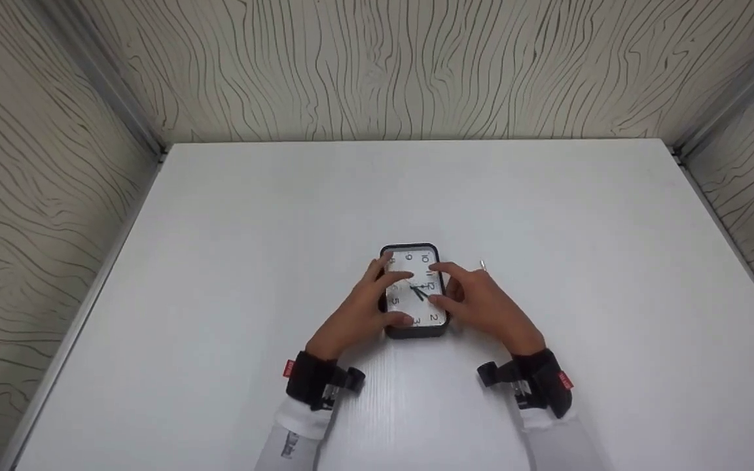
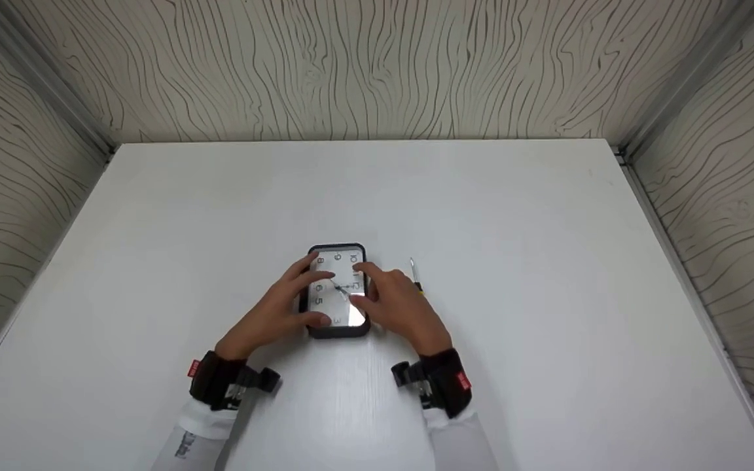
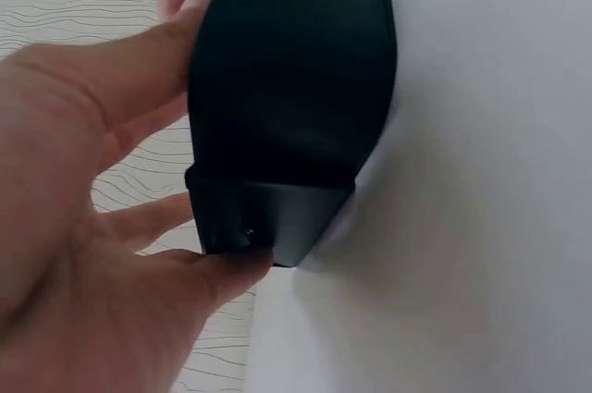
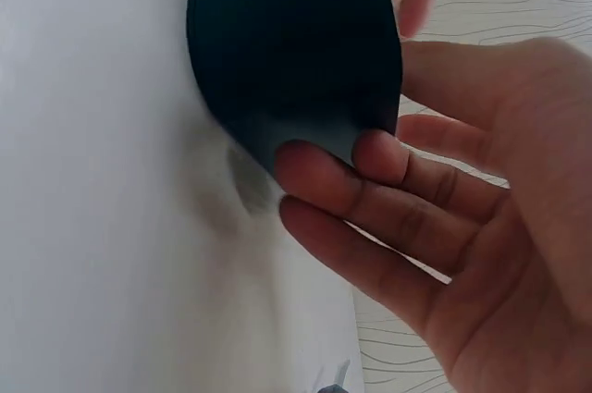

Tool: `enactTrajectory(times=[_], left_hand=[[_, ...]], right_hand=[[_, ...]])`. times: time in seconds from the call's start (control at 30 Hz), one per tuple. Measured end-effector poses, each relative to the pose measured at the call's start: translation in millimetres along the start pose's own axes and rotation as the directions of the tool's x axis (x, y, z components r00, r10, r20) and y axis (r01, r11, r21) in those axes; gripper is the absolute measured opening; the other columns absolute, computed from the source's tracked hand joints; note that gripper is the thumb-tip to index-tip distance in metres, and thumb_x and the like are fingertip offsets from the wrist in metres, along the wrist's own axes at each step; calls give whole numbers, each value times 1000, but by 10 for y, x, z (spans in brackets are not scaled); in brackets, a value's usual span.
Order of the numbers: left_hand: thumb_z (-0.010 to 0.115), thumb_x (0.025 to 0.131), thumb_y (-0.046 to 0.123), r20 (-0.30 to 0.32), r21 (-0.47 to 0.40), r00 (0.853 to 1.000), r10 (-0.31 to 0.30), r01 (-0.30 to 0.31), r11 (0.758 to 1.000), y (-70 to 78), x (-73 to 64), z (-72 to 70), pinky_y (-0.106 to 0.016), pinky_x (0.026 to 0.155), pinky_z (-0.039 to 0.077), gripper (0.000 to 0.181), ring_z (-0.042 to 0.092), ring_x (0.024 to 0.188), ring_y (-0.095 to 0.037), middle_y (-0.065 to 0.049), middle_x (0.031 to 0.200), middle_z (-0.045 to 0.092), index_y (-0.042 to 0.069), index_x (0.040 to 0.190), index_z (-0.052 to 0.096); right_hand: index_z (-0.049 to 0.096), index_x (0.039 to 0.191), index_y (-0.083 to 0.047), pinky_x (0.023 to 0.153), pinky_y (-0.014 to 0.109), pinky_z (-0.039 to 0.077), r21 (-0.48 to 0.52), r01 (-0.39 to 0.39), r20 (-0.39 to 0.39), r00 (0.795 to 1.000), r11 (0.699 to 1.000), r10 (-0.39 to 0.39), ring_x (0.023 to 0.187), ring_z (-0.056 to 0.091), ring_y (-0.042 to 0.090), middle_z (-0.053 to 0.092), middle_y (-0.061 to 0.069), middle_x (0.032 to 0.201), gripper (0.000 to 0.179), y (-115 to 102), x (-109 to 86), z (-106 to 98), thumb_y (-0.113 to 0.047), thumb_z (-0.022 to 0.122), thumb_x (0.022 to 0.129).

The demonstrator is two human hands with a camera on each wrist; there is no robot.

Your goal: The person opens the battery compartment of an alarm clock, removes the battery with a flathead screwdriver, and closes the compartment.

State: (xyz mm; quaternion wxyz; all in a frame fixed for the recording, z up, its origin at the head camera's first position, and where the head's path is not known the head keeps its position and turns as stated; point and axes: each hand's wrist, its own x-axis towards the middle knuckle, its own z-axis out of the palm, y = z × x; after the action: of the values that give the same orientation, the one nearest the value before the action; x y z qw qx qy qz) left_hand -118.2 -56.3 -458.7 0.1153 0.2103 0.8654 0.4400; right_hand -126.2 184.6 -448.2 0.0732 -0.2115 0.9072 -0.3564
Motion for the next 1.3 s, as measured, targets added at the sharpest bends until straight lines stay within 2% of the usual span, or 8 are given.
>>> enactTrajectory(times=[0.2,0.37,0.5,0.67,0.87,1.1,1.2,1.3], left_hand=[[80,78,38,58,31,998,-20,18,999,23,-36,-23,-52,117,28,73,7,152,-33,-6,165,10,27,142,48],[81,74,46,150,75,989,-12,1,997,8,-59,-26,-55,118,24,79,-9,152,-32,2,166,2,33,143,46],[80,76,41,159,69,987,-7,-4,998,-3,-50,-72,-53,120,21,75,-6,153,-30,3,166,6,30,143,48],[79,80,28,144,54,990,-7,-1,999,-69,-72,-201,-46,121,22,67,13,152,-26,5,163,19,21,141,51],[75,83,18,68,4,997,36,-37,999,-205,-119,-318,-45,120,26,50,29,147,-28,-1,154,41,13,131,61],[66,90,10,-35,38,998,44,-43,998,-270,-136,-355,-47,117,31,37,40,141,-31,-10,149,47,11,127,62],[62,94,13,-44,36,999,24,-23,999,-213,-124,-326,-47,117,31,38,40,140,-33,-13,149,46,11,132,59],[66,92,30,3,44,1000,-6,5,999,-130,-108,-260,-48,115,33,51,36,143,-32,-12,154,37,18,140,52]], right_hand=[[62,128,-12,89,37,53,-33,21,-140,990,999,-26,104,63,18,66,2,114,38,27,24,51,-17,68,91],[63,128,-10,112,52,37,-19,86,-116,989,996,-87,140,41,30,49,7,147,35,52,33,79,-6,60,94],[66,124,-10,112,60,31,-22,75,-105,991,997,-77,140,42,28,55,7,143,30,51,25,46,-8,59,95],[71,117,-10,109,54,39,-34,46,-143,988,998,-51,131,53,30,63,10,132,26,36,11,-18,-6,60,94],[75,101,-6,99,45,49,-29,106,-221,969,994,-110,111,64,28,72,11,110,23,25,4,-38,6,61,88],[76,94,-9,82,34,50,-64,157,-222,961,986,-167,87,64,15,74,0,90,23,-14,10,0,7,63,85],[75,93,-9,81,34,49,-65,163,-216,961,984,-173,87,62,16,73,2,92,23,-26,12,13,7,62,85],[74,99,-9,92,39,50,-62,137,-221,964,989,-148,106,62,22,70,7,112,20,-6,9,27,2,63,87]])
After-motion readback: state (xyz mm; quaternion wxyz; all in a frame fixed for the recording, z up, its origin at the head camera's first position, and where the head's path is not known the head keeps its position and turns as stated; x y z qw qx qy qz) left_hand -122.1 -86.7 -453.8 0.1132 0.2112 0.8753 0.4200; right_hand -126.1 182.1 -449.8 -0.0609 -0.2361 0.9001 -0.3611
